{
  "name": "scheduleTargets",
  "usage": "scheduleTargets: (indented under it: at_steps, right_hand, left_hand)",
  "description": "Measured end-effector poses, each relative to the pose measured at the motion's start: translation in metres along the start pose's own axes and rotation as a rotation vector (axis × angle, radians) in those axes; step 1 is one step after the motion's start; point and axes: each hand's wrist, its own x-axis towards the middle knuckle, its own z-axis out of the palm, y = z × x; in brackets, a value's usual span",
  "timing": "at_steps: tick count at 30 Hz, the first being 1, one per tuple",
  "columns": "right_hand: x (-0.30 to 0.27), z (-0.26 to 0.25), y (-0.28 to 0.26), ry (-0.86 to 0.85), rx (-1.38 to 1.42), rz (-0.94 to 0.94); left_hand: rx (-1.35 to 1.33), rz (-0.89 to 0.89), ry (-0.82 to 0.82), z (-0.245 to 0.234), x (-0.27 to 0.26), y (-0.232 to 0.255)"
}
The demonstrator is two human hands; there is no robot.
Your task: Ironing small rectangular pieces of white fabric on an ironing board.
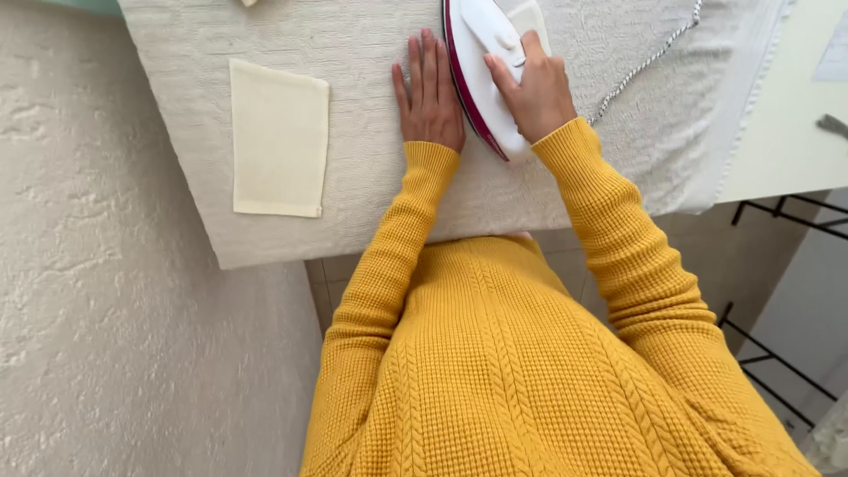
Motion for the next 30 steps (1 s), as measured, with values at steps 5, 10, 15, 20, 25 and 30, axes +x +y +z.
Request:
scheduleTargets:
  at_steps: [5,10,15,20,25,30]
  right_hand:
    - [0.021,-0.011,0.012,-0.06,0.047,0.127]
    - [0.014,-0.007,0.039,0.045,-0.067,-0.023]
    - [0.027,-0.022,0.023,-0.006,-0.024,0.023]
    - [0.027,-0.028,0.026,-0.101,0.035,0.228]
    - [0.037,-0.036,0.013,-0.094,0.057,0.239]
    - [0.037,-0.028,0.062,0.046,-0.018,0.023]
  left_hand:
    - [0.118,-0.037,-0.186,-0.021,0.025,0.008]
    - [0.149,-0.053,-0.335,-0.03,0.019,0.013]
    - [0.158,-0.071,-0.362,-0.027,0.025,0.012]
    - [0.166,-0.045,-0.311,-0.028,0.028,0.016]
    - [0.199,-0.083,-0.405,-0.027,0.038,0.041]
    - [0.155,0.04,-0.134,0.022,0.038,0.031]
